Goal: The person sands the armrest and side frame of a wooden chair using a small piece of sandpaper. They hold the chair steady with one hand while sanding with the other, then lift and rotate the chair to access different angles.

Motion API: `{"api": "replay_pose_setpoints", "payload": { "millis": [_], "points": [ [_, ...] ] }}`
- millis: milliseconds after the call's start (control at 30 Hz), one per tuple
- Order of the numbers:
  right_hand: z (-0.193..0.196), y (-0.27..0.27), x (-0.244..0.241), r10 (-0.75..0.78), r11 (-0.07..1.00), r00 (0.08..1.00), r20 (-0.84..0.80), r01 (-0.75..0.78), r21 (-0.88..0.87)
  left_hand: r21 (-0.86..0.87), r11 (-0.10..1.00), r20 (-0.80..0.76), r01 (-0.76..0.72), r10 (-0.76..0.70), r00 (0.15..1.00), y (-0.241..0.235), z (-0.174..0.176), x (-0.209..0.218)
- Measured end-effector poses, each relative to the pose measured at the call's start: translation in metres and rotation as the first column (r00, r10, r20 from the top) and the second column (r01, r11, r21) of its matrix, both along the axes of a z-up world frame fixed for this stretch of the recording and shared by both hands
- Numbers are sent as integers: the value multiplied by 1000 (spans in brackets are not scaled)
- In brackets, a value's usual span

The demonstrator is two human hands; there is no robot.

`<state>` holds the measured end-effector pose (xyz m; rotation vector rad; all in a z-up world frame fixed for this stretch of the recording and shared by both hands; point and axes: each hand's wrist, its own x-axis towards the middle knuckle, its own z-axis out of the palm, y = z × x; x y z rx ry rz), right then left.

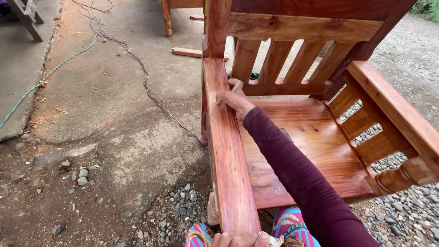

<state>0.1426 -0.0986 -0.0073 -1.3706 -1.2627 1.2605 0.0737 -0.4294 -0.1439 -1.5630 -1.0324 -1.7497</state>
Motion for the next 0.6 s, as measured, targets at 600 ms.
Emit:
{"api": "replay_pose_setpoints", "payload": {
  "millis": [600],
  "points": [
    [-104, 119, 25, -111, 985, 985, -130, 126, 121, -331, 906, -208, 263, -342, 916, -26, 19, -38]
  ]
}}
